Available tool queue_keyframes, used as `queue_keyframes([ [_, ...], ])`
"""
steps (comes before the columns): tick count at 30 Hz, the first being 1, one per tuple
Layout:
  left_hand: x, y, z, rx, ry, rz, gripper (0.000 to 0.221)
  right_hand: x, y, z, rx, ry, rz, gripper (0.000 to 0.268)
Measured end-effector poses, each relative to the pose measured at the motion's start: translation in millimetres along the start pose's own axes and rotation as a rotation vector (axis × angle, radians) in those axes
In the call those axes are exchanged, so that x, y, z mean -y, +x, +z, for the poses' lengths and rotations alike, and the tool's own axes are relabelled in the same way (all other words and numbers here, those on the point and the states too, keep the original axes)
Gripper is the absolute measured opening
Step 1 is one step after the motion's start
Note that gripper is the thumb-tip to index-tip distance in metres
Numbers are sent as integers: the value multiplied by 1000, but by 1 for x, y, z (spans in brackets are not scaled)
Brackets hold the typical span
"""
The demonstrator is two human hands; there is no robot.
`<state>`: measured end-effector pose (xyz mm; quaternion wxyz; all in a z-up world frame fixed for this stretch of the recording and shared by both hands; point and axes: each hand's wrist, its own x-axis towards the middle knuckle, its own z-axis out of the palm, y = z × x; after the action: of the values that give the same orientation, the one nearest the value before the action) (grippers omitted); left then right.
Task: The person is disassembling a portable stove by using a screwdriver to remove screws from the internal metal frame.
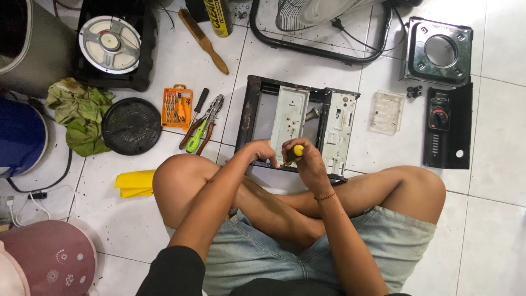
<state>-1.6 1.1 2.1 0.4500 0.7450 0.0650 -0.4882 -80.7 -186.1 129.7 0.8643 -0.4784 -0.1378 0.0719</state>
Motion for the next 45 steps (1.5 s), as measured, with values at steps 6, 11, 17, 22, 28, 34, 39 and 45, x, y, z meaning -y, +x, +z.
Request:
queue_keyframes([
  [6, -7, 1, 3, 38, -23, 15, 85, 17, 3, 9, -35, 0, -14, 54],
  [11, -15, -15, 1, 45, -48, -2, 86, 46, -8, 28, 15, -21, -16, 34],
  [17, -7, 8, 5, 25, -4, 4, 87, 21, -8, 14, -80, -88, -178, 50],
  [22, 0, 11, 6, 5, -3, -11, 87, 12, -6, 9, -118, -110, -168, 46],
  [28, -2, 9, 5, 6, 17, 8, 86, 14, -6, 11, -147, -110, -139, 44],
  [34, -2, 7, 5, 5, 9, 3, 87, 14, -7, 15, -137, -162, -121, 43],
  [39, 2, 16, 9, 15, -52, 24, 86, 22, -5, 32, -91, -196, -118, 34],
  [45, 6, 23, 11, 28, -69, 26, 86, 21, -9, 26, -89, -147, -111, 36],
])
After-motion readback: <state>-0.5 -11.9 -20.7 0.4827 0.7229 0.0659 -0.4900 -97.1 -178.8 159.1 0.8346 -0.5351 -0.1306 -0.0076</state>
